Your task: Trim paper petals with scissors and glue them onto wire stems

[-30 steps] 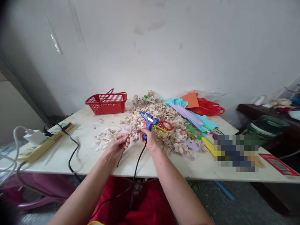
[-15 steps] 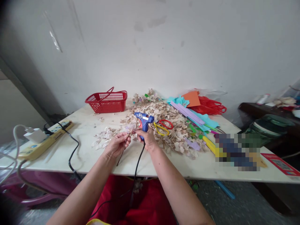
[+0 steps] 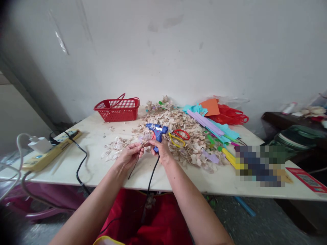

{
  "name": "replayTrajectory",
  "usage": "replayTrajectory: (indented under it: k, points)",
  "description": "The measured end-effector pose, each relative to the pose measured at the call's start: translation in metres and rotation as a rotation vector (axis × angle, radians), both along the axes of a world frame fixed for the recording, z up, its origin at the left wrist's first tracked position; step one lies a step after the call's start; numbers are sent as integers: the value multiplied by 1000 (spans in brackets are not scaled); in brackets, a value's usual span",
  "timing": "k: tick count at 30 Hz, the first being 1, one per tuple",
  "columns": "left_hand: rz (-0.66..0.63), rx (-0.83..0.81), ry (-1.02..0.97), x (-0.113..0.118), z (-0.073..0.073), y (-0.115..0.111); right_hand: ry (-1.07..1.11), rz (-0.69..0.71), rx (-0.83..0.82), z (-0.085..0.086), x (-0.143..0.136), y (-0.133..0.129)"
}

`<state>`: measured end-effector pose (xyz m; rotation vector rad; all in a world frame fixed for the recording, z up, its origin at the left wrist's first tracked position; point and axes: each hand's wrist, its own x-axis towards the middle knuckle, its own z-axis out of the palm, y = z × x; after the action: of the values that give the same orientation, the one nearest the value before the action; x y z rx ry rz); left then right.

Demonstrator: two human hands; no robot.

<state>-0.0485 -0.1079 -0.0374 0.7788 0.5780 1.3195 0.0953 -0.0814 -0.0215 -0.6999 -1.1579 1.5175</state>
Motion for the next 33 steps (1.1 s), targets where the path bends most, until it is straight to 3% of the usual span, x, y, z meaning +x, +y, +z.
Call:
replayTrajectory:
  k: [12, 21, 33]
  points:
    - [51, -32, 22, 2, 3, -1, -32, 48, 52, 1, 3, -2]
    - [56, -68, 55, 4, 1, 0, -77, -62, 13, 0, -1, 1]
    - [-43, -75, 100, 0, -3, -6, -94, -111, 2, -3, -2, 3]
